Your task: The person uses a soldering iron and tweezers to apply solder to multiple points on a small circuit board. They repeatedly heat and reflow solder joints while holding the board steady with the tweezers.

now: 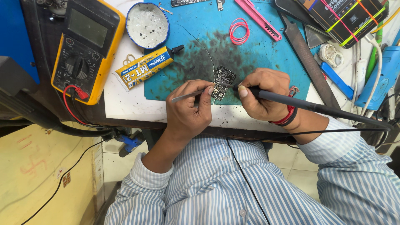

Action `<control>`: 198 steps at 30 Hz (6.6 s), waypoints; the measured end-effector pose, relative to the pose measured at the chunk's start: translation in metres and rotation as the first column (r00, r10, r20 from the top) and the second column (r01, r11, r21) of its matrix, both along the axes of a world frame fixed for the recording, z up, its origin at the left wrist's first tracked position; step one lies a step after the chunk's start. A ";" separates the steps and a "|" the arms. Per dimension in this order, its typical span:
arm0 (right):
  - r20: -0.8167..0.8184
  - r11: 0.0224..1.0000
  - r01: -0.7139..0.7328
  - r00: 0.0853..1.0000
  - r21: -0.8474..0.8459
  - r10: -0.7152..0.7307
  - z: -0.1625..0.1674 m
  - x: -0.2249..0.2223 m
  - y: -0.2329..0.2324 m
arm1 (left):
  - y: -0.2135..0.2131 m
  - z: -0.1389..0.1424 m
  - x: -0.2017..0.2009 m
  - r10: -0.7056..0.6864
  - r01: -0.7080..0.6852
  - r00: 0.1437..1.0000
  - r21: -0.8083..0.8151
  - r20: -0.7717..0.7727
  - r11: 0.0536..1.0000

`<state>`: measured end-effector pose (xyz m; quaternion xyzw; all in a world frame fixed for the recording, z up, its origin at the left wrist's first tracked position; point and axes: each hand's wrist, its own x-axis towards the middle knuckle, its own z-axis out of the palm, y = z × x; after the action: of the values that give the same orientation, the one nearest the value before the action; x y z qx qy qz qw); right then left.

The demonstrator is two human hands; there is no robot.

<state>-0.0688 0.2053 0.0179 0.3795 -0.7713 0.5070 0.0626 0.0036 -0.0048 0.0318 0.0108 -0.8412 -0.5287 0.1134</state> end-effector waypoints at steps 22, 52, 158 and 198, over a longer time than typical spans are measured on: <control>-0.057 0.997 0.019 0.998 0.078 -0.014 0.007 0.002 -0.002 | 0.003 -0.002 0.004 0.016 -0.016 1.000 -0.030 -0.005 0.999; -0.309 0.935 0.063 0.950 0.349 0.051 0.031 0.013 0.001 | 0.009 -0.003 0.015 0.087 -0.089 0.991 -0.015 -0.102 0.996; -0.129 0.991 -0.032 0.990 0.128 0.049 0.001 0.014 0.016 | 0.002 -0.006 0.004 0.007 -0.007 1.000 -0.015 -0.026 1.000; -0.102 0.991 -0.068 0.992 0.115 0.080 -0.001 0.012 0.017 | 0.002 -0.007 0.005 0.015 -0.015 1.000 -0.012 -0.026 1.000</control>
<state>-0.0564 0.2218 0.0168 0.4372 -0.7795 0.4442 0.0633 0.0083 -0.0029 0.0251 0.0095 -0.8427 -0.5228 0.1284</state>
